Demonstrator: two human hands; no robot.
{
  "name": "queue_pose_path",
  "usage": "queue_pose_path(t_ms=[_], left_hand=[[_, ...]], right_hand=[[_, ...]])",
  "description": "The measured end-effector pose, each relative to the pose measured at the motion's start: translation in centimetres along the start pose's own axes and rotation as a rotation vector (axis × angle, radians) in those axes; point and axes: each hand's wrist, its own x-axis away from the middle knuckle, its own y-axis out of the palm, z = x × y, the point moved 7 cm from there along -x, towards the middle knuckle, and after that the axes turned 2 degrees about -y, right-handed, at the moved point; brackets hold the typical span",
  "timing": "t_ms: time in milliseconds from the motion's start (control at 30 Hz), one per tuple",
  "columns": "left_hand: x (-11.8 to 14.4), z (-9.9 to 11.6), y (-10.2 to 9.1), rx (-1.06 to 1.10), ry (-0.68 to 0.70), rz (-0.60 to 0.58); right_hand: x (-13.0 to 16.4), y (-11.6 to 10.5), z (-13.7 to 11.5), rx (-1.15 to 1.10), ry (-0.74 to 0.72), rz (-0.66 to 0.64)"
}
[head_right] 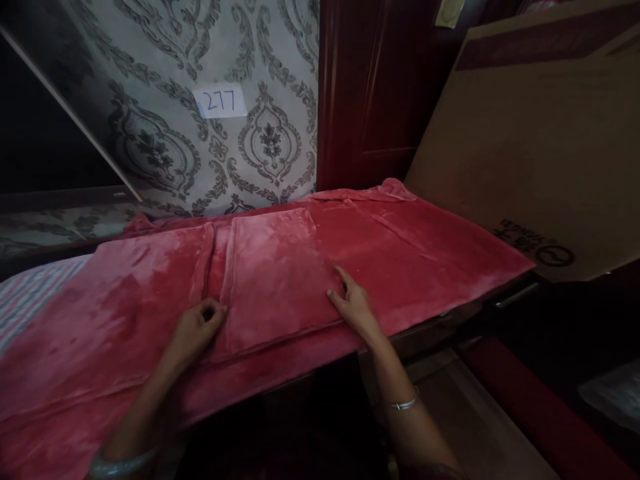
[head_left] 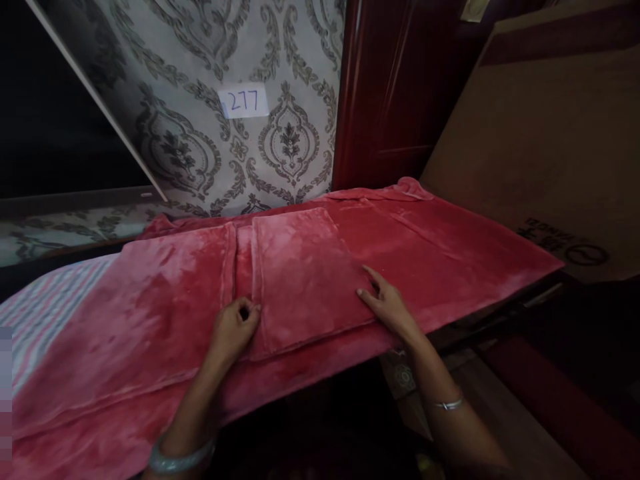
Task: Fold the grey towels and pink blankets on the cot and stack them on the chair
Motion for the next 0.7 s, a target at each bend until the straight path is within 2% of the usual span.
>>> queue_pose_path(t_ms=[333,433,533,700], left_hand=[[-0.1,-0.4,0.3,-0.005,0.032,0.058],[0.6,0.0,0.6,-0.055,0.025,0.013],[1.3,0.8,1.2,-0.157,0.091,-0.055],[1.7,0.7,1.8,-0.167,0.189,-0.071]], right_hand=[[1.2,0.3,0.2,-0.035,-0.07,-0.001],[1.8,0.0,-0.3,-0.037,-0.116,-0.004],[2.2,0.0,-0.6,0.019,-0.102,0.003],[2.7,0.2,-1.2,0.074,-0.094,-0.015]])
